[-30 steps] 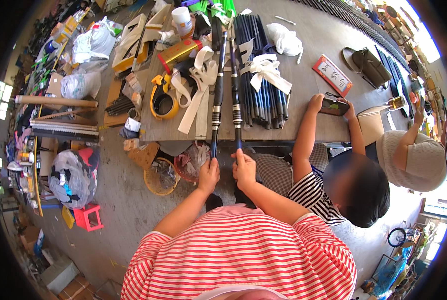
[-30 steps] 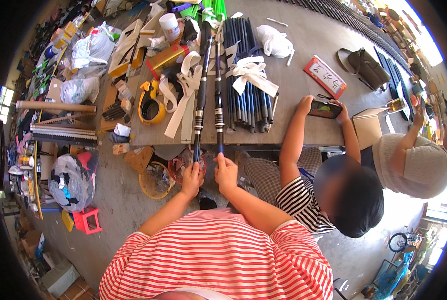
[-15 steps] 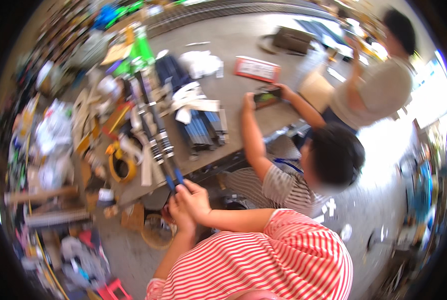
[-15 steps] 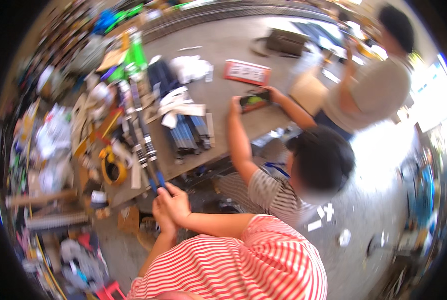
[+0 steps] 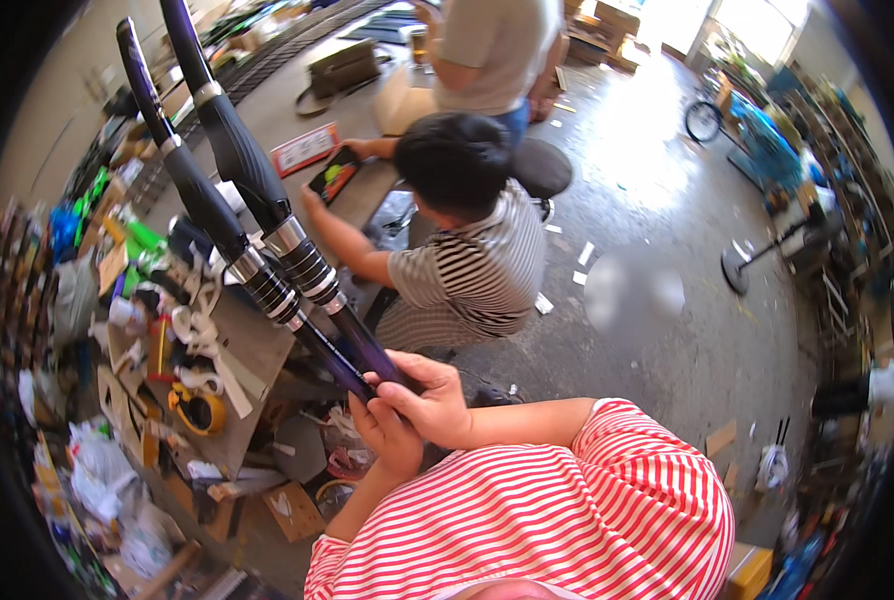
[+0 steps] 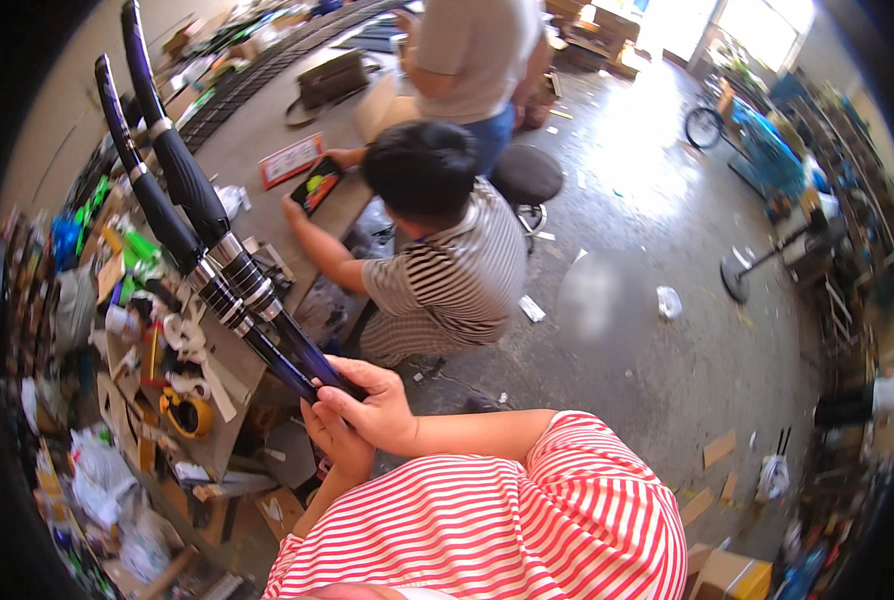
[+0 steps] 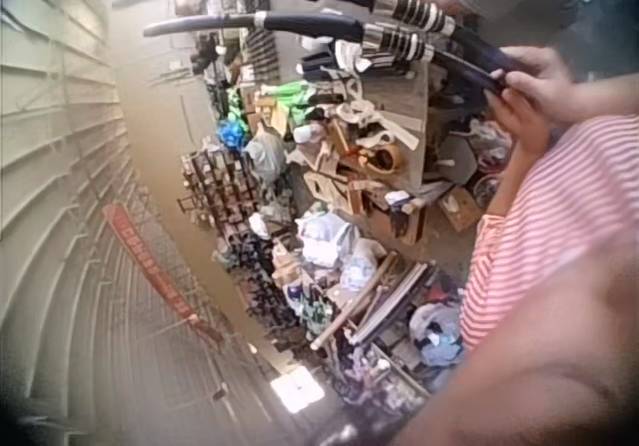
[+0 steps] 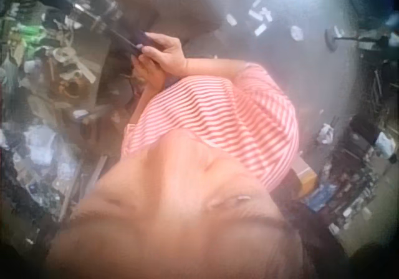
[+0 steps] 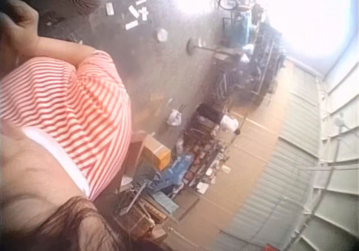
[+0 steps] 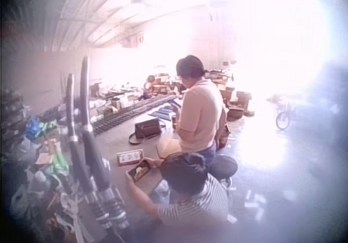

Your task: The person handles several fishing rods, checking the alignment of the guides and the secure fit of the sections by hand before placing them in a row on a large assembly table.

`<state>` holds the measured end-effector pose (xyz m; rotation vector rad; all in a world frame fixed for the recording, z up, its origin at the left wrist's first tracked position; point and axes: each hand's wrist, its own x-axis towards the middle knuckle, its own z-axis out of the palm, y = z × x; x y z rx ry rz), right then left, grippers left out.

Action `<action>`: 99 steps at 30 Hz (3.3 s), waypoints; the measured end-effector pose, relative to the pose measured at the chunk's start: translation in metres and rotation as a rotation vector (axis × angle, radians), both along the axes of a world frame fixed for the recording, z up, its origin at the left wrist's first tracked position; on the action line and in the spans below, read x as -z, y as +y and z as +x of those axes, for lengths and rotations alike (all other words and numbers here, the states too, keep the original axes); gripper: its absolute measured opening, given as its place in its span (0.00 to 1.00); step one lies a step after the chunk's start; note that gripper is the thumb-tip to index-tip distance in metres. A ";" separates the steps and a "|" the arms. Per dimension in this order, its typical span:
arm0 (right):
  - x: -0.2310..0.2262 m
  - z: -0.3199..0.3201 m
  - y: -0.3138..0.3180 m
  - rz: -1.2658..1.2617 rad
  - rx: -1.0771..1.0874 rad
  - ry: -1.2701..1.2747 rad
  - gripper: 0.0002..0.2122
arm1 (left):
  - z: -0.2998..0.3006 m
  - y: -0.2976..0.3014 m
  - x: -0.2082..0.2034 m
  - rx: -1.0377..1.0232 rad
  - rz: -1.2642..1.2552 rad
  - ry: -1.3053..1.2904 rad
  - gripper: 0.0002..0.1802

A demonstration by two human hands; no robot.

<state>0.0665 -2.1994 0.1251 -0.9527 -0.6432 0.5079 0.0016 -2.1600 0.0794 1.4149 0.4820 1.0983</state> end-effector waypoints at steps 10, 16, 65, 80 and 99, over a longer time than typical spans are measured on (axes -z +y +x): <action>0.019 0.161 -0.254 0.132 0.737 -0.130 0.17 | 0.157 -0.159 -0.019 0.730 -0.184 -0.220 0.19; 0.040 0.259 -0.460 -0.015 0.922 0.117 0.16 | 0.290 -0.286 -0.009 0.902 -0.490 -0.149 0.15; 0.085 1.451 -0.353 -0.417 0.225 0.125 0.14 | 1.212 -0.258 -0.002 0.186 -0.335 -0.008 0.20; 0.134 1.683 -0.054 -0.696 0.072 -0.120 0.14 | 1.403 -0.011 -0.023 0.182 -0.512 -0.322 0.25; 0.149 1.816 0.249 -1.090 -0.331 -1.597 0.24 | 1.557 0.024 -0.063 -0.666 -0.362 -0.214 0.28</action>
